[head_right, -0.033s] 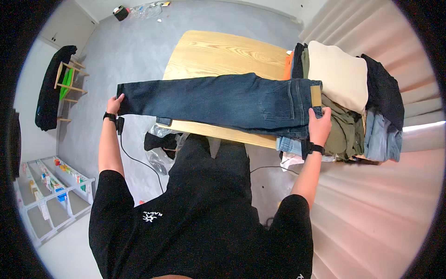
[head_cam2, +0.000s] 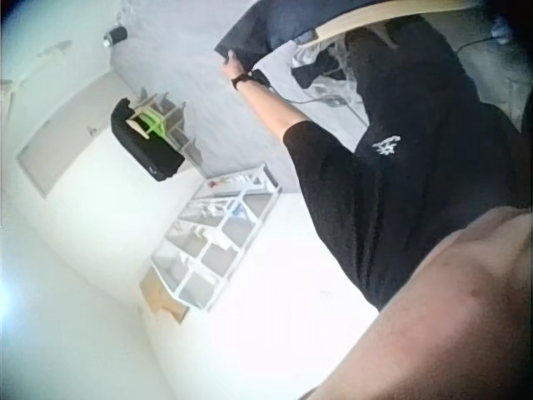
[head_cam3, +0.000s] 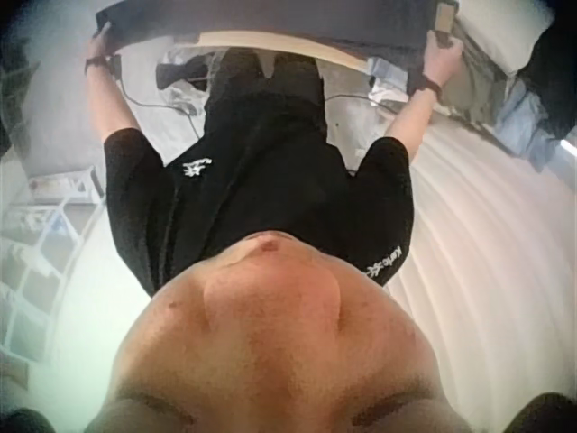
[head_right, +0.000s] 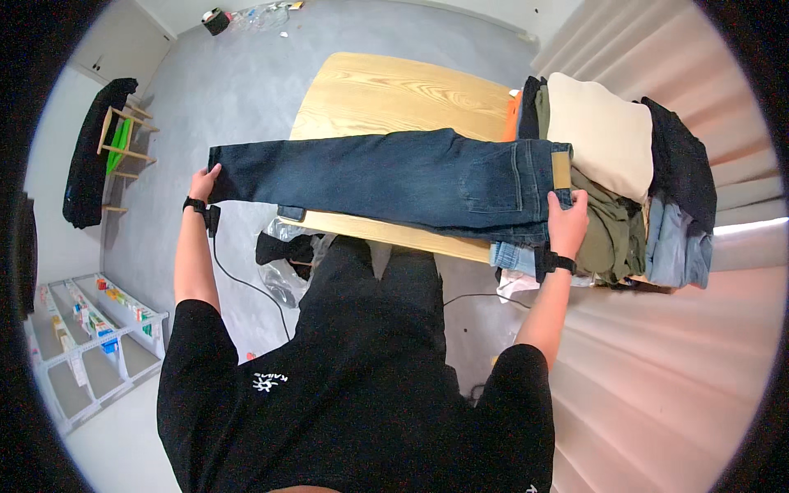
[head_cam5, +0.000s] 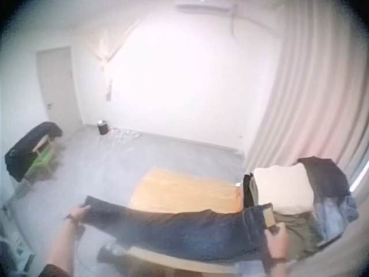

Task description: Fold various items of clothing and place them in a bag or stack.

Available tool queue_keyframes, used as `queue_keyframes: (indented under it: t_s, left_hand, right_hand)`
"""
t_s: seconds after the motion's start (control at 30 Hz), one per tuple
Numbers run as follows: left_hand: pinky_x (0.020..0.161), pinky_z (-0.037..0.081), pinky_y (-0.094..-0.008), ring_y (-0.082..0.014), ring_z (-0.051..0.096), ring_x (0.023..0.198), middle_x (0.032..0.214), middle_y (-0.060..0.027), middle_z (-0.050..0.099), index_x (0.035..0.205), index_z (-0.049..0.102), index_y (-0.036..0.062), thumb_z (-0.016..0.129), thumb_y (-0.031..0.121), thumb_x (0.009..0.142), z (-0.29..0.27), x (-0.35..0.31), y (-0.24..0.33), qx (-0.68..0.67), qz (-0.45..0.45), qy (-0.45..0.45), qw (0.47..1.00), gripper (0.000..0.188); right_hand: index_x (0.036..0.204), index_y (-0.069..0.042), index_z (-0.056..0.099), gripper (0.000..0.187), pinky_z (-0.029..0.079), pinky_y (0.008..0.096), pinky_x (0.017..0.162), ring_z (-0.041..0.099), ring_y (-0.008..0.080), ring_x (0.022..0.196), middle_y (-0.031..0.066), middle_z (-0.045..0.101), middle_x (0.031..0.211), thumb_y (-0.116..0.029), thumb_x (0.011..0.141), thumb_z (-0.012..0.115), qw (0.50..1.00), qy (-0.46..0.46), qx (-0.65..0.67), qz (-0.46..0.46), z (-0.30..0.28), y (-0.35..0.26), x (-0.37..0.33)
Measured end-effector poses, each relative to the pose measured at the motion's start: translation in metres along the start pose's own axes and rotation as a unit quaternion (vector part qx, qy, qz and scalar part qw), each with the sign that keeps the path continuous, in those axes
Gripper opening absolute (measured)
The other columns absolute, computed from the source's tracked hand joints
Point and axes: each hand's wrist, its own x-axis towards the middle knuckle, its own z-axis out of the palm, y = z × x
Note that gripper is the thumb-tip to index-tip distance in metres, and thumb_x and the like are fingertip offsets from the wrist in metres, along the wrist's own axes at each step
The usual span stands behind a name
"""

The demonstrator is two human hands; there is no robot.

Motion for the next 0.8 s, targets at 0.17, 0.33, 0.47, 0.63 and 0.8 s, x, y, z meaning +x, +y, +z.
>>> queue_keyframes:
  t_s: [0.17, 0.33, 0.47, 0.63, 0.8]
  left_hand:
    - [0.069, 0.044, -0.0328, -0.0165, 0.056, 0.076, 0.080, -0.0090, 0.064, 0.090, 0.062, -0.0060, 0.061, 0.041, 0.081, -0.002, -0.008, 0.012, 0.004, 0.025, 0.023, 0.999, 0.048]
    - [0.078, 0.044, -0.0330, -0.0228, 0.058, 0.089, 0.096, -0.0170, 0.063, 0.099, 0.059, -0.0089, 0.057, 0.039, 0.085, -0.011, -0.012, 0.032, 0.020, -0.011, -0.053, 0.998, 0.050]
    - [0.087, 0.044, -0.0328, -0.0217, 0.053, 0.104, 0.117, -0.0171, 0.053, 0.132, 0.028, -0.0039, 0.060, 0.028, 0.085, -0.020, -0.016, 0.069, -0.246, -0.040, -0.047, 0.967, 0.065]
    - [0.087, 0.042, -0.0279, -0.0163, 0.051, 0.104, 0.110, -0.0056, 0.056, 0.125, 0.045, 0.0029, 0.055, 0.014, 0.087, -0.018, -0.007, 0.101, -0.285, -0.001, -0.041, 0.958, 0.040]
    - [0.082, 0.042, -0.0252, -0.0124, 0.054, 0.091, 0.092, -0.0026, 0.061, 0.106, 0.059, 0.0020, 0.055, 0.010, 0.084, 0.008, 0.003, 0.063, 0.007, 0.119, -0.117, 0.986, 0.024]
  right_hand:
    - [0.079, -0.003, 0.046, 0.037, 0.042, 0.0430, 0.066, 0.051, 0.0386, 0.070, 0.0158, 0.056, 0.074, -0.028, 0.070, 0.071, 0.982, 0.096, -0.081, -0.142, -0.003, -0.006, -0.002]
    - [0.072, -0.004, 0.044, 0.032, 0.041, 0.0354, 0.058, 0.052, 0.0231, 0.058, 0.0076, 0.055, 0.071, -0.019, 0.071, 0.072, 0.999, -0.040, -0.021, -0.016, -0.010, -0.007, 0.003]
    - [0.078, -0.006, 0.043, 0.028, 0.039, 0.0239, 0.047, 0.051, 0.0078, 0.059, 0.0031, 0.056, 0.075, -0.010, 0.073, 0.071, 0.954, -0.110, 0.260, 0.104, -0.006, -0.010, 0.022]
    - [0.096, -0.005, 0.040, 0.037, 0.045, 0.0241, 0.048, 0.053, 0.0098, 0.064, 0.0063, 0.055, 0.085, -0.007, 0.074, 0.069, 0.928, -0.057, 0.358, 0.085, 0.009, -0.015, 0.036]
    - [0.098, -0.005, 0.040, 0.035, 0.045, 0.0254, 0.063, 0.052, 0.0113, 0.067, 0.0066, 0.054, 0.084, -0.012, 0.077, 0.067, 0.959, -0.091, 0.233, 0.136, 0.005, -0.004, 0.003]
